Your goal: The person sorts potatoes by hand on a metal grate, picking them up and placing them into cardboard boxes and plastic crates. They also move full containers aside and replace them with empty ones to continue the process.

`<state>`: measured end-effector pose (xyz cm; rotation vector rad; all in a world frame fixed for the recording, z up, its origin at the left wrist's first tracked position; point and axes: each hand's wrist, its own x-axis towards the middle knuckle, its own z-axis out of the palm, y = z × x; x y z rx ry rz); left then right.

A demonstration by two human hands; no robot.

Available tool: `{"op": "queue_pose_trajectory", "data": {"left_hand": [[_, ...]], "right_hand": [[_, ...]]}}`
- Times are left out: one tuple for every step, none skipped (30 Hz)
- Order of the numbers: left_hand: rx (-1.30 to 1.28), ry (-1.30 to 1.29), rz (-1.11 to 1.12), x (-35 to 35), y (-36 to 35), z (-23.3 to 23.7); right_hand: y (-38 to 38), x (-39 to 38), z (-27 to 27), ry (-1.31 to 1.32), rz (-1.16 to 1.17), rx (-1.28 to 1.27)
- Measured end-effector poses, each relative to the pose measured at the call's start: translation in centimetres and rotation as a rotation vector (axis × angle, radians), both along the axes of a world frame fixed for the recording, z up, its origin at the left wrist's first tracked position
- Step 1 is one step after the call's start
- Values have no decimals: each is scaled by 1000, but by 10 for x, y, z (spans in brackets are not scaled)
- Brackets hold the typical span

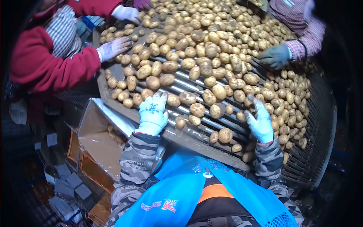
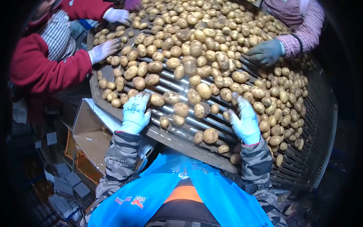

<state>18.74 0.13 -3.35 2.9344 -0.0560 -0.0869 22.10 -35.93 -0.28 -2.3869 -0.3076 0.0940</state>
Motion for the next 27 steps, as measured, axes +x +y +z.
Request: {"op": "queue_pose_trajectory", "data": {"left_hand": [[45,55,-7,5,-3,-3],[162,43,-4,9,-7,-10],[282,30,4,13,-10,-17],[328,43,3,15,-9,-20],[376,53,6,18,-9,-22],[397,-4,2,20,-7,-27],[395,18,7,21,-8,-23],[325,28,10,19,-6,-16],[256,32,15,17,-3,-11],[39,-61,59,7,2,-12],[-178,-155,96,-4,11,-13],[-485,-132,144,-13,18,-11],[-1248,113,328,-26,18,0],[-1544,164,376,-38,16,13],[-1844,206,416,-47,11,24],[-2029,294,410,-55,11,25],[-2182,356,376,-64,8,18],[-2005,218,463,-73,-8,7],[-1820,82,541,-81,-22,-3],[-1746,17,486,-88,-22,-11],[-1684,-123,413,-92,-26,-9],[-1656,-149,422,-93,-26,-12],[-1629,-174,433,-95,-26,-15],[-1639,-203,439,-99,-22,-17],[-1626,-128,504,-105,-15,-19],[-1612,-50,568,-107,-10,-21],[-1655,-156,571,-101,-8,12]], "right_hand": [[-7,10,0,-91,-25,-95],[-8,18,-2,-135,-6,-194],[-2,20,-3,-132,-7,-189],[16,21,-5,-180,56,-353],[36,23,-6,-234,123,-516],[59,21,-20,-147,163,-441],[82,15,-33,-56,199,-370],[101,15,-32,-15,213,-376],[116,18,-30,19,228,-383],[122,16,-26,-67,311,-302],[125,13,-21,-154,388,-219],[126,11,-16,-233,419,-36],[129,10,-8,-154,449,16],[134,8,-7,-111,470,112],[140,6,-5,-72,489,204],[155,1,17,222,496,329],[162,-8,24,254,546,345],[171,-20,18,169,582,328],[179,-31,7,79,620,313],[183,-42,0,38,614,285],[188,-53,-10,-40,607,294],[190,-58,-9,8,598,287],[194,-60,-8,56,589,278],[197,-54,-4,47,613,267],[199,-45,3,96,687,290],[202,-35,11,147,759,311],[208,-23,20,431,669,494]]}}
